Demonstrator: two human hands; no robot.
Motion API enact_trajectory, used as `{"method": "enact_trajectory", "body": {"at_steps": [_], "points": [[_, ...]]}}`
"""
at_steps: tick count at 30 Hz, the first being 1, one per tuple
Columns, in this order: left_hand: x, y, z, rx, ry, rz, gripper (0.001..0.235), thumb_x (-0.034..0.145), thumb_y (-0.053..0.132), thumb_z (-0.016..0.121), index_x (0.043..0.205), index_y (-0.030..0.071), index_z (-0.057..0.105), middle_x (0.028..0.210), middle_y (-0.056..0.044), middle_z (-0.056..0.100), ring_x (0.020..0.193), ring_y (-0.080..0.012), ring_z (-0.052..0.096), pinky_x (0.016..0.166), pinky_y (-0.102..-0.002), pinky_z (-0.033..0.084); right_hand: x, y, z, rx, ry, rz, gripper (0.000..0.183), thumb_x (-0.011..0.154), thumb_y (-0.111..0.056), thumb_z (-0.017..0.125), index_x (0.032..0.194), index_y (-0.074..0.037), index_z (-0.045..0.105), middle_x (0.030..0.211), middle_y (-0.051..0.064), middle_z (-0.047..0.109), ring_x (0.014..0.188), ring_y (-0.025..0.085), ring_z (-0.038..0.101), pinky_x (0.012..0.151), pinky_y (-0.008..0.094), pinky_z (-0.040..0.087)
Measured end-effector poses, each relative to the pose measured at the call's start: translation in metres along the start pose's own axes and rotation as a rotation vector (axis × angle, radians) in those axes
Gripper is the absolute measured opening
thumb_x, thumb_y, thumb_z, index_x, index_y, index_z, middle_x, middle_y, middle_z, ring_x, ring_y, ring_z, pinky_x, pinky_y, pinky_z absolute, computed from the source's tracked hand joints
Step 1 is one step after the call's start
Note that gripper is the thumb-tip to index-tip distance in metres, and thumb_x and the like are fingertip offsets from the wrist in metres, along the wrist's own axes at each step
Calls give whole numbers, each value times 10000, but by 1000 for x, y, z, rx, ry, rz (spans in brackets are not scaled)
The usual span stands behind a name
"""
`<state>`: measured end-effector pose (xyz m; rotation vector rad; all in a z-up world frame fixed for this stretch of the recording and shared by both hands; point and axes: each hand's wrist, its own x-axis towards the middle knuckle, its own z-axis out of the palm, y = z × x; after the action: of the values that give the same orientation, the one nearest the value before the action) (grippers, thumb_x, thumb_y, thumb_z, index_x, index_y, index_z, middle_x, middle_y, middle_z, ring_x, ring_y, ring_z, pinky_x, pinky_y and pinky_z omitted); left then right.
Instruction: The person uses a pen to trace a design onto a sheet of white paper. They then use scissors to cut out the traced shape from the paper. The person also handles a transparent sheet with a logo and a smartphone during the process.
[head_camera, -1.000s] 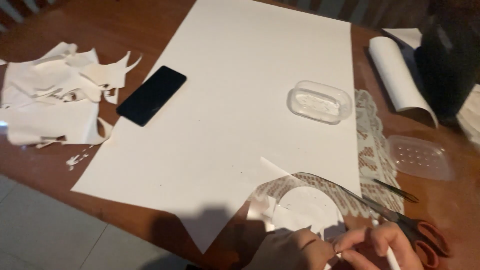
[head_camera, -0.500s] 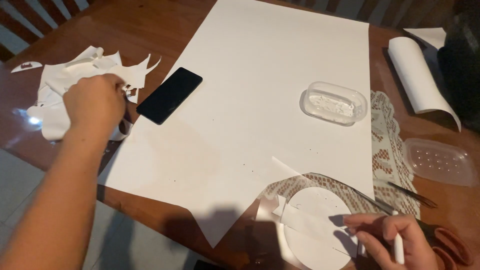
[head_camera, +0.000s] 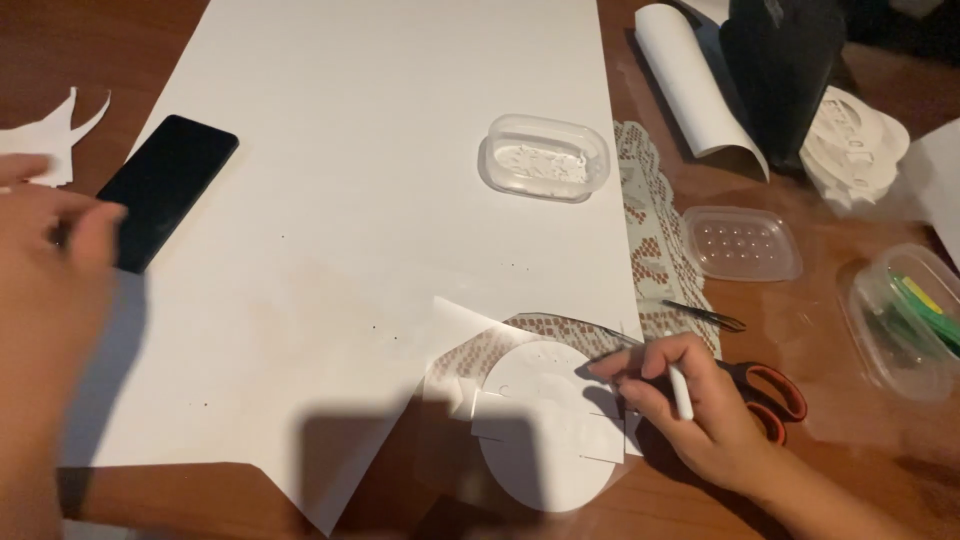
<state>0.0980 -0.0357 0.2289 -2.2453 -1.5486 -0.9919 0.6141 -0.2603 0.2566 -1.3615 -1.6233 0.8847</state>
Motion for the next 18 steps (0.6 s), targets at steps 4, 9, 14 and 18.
{"method": "enact_trajectory", "body": {"at_steps": [4, 9, 14, 18], "points": [[6, 144, -28, 8, -25, 247, 188, 873, 119, 827, 1051, 101, 766, 1235, -99, 751, 1115, -340, 682, 934, -500, 507, 21, -14, 9, -72, -31, -43, 272, 902, -69, 692, 968, -110, 432, 1049, 123, 842, 1030, 200, 804, 899, 324, 566], [-12, 249, -42, -674, -370, 438, 345, 799, 307, 698, 1082, 109, 693, 1013, -61, 677, 936, -308, 626, 840, -427, 457, 57, -28, 37, -322, -269, -271, 362, 877, -193, 787, 828, -173, 429, 981, 14, 795, 974, 150, 783, 752, 307, 560], [-50, 247, 2, -374, -414, 497, 417, 553, 285, 897, 906, 161, 713, 1078, -3, 679, 1132, -243, 628, 1014, -483, 454, 70, -24, 51, -352, -329, -335, 330, 902, -268, 757, 848, -184, 443, 995, -12, 813, 943, 183, 740, 824, 344, 536], [-51, 243, 2, -441, -425, 484, 289, 633, 207, 854, 876, 158, 704, 1182, -12, 710, 1230, -278, 634, 1037, -541, 440, 72, -27, 59, -265, -311, -457, 341, 924, -147, 715, 825, -175, 391, 942, -36, 792, 844, 195, 716, 830, 365, 517]]}}
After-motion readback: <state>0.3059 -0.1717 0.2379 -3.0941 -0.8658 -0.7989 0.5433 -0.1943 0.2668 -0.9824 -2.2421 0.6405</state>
